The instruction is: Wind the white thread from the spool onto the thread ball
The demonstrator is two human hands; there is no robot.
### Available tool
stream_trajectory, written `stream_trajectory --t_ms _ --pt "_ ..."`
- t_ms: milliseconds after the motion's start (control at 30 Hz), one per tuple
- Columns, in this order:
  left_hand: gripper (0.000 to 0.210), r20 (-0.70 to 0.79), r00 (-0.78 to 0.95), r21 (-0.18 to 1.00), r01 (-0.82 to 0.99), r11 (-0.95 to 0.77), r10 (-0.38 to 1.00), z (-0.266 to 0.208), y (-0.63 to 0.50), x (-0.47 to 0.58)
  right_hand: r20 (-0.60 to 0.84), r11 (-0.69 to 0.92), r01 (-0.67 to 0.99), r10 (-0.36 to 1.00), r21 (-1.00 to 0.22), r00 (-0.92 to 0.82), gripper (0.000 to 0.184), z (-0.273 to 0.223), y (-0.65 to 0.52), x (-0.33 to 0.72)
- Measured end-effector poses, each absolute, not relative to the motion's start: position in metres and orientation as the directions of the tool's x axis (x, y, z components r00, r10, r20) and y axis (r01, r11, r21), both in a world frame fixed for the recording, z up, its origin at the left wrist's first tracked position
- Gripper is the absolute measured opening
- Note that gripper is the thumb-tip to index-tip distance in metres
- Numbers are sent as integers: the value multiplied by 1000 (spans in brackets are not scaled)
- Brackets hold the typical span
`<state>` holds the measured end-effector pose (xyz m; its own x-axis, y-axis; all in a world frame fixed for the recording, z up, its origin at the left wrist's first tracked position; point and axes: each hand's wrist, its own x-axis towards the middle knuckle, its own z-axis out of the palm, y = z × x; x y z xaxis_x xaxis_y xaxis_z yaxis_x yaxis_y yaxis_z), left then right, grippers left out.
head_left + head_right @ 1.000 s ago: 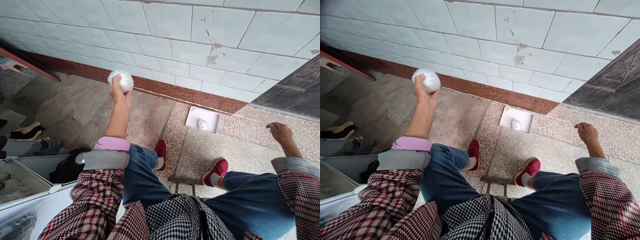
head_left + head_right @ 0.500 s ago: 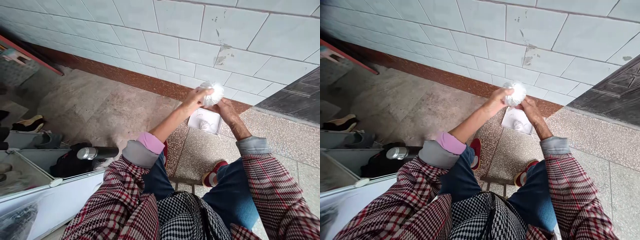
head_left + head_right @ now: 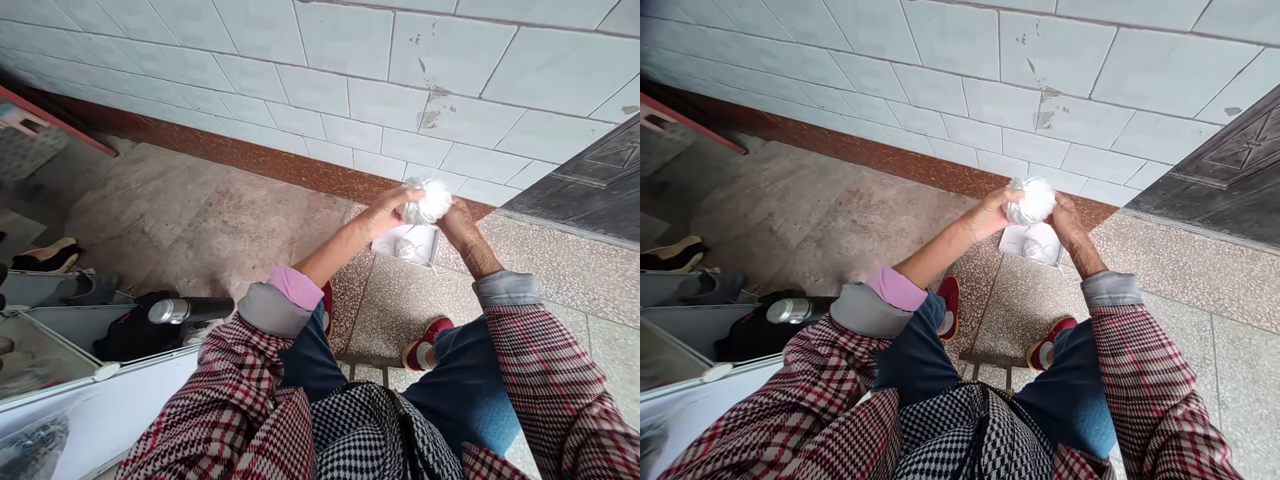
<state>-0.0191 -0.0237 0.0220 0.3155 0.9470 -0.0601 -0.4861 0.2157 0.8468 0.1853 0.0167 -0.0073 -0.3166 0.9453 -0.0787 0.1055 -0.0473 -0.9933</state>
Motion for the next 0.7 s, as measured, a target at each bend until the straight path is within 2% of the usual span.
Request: stream_trajectory --t_ms 100,167,233,333,433,567,700 --pt "86 -39 226 823 -545 160 973 28 -18 -13 -148 -105 121 887 -987 -437 52 -3 12 181" --pt "81 -38 51 809 -584 60 998 34 -8 -36 -135 -68 155 870 -985 -475 58 0 10 199" --pt "71 -56 -164 800 -597 -54 985 39 0 -78 -116 13 282 894 -959 -434 58 1 10 233" --pt "46 -137 -430 797 -583 -159 892 40 1 -156 -126 96 624 945 -775 -301 50 -2 12 305" --pt "28 -223 -649 849 -495 -182 728 32 -11 -224 -150 10 835 982 -551 -111 32 -12 10 377" --pt "24 -230 -751 922 -371 -108 619 20 -29 -268 -168 -157 903 981 -399 96 24 -22 4 435" --pt "39 -217 -757 962 -273 3 617 25 -36 -275 -93 -194 923 981 -332 173 21 -17 5 446"
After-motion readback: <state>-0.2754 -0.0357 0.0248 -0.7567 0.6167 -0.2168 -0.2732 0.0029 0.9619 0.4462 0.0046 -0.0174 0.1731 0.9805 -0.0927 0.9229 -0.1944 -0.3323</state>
